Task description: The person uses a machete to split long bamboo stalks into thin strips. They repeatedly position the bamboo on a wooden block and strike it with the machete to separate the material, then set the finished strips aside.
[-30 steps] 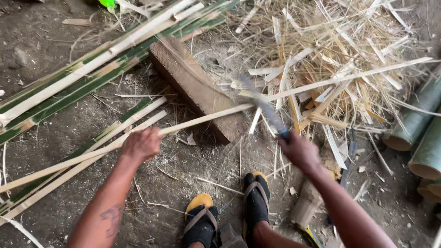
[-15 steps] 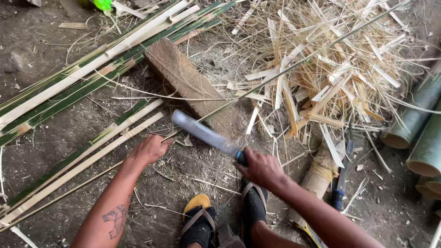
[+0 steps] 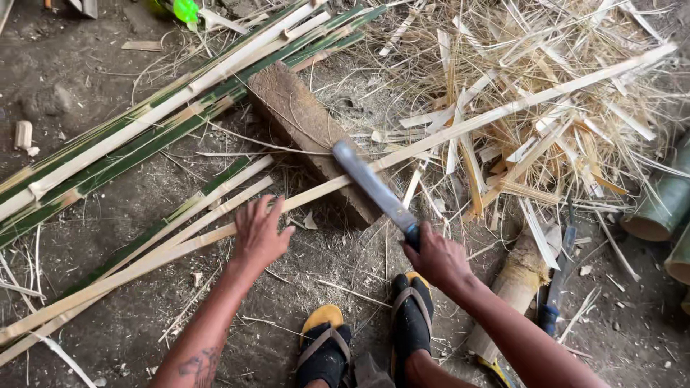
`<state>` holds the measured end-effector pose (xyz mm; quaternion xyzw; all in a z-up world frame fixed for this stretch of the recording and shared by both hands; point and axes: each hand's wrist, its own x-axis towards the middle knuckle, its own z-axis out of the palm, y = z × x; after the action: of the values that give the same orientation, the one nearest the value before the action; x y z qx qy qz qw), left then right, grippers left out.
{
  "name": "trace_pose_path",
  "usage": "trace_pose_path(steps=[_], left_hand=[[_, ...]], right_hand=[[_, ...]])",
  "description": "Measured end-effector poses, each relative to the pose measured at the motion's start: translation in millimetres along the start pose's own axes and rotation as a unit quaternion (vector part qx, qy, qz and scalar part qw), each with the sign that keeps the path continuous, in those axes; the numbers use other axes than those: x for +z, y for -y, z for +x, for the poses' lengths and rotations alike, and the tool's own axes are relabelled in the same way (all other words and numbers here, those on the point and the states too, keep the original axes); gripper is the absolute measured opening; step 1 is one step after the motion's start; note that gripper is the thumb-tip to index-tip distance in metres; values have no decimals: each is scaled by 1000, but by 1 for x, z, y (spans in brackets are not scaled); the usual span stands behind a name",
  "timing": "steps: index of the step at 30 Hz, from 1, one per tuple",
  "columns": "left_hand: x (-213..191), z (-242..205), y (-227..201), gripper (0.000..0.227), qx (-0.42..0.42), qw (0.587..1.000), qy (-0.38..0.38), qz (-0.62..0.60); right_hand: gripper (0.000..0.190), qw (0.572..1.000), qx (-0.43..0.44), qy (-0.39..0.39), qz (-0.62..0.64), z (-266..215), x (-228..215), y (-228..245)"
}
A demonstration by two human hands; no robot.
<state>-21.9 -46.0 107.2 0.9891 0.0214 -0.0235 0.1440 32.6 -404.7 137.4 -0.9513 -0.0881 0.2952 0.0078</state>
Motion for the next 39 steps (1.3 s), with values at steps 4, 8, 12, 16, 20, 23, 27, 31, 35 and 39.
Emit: trace_pose_path(steps=[4,8,12,16,20,23,27,31,35,39], left_hand=[[-103,-7,-57,67,74,898,46,-432],[-148,-1,-69,61,108,831,65,-542],[-101,53,-46,56,63,944,34,-321],[-12,106,-28,51,55,986,64,-145],[37,101,-10,46,42,995,83,-32],[53,84,-19,42,59,997,44,37],[74,71,-34,37,38,987,-82,136],[97,58,-22,31,-32,992,122,4],[102,75,-5,36,-36,972,230,-26],[104,65,6,38,-20,980,186,-63]], right_hand=[[75,999,-18,10,-32,3,-15,14],[68,997,2,64,-32,2,-17,13],[69,998,-19,51,-14,6,-14,14],[59,998,-35,34,-29,6,-9,0],[54,997,-65,-22,-21,10,0,-3],[55,999,-21,-35,-31,12,-7,-15],[50,992,79,-60,73,9,-36,-25],[53,989,110,-24,92,-10,-50,-6],[53,997,-6,49,55,-19,-50,19],[54,999,-26,23,31,-30,-27,30]])
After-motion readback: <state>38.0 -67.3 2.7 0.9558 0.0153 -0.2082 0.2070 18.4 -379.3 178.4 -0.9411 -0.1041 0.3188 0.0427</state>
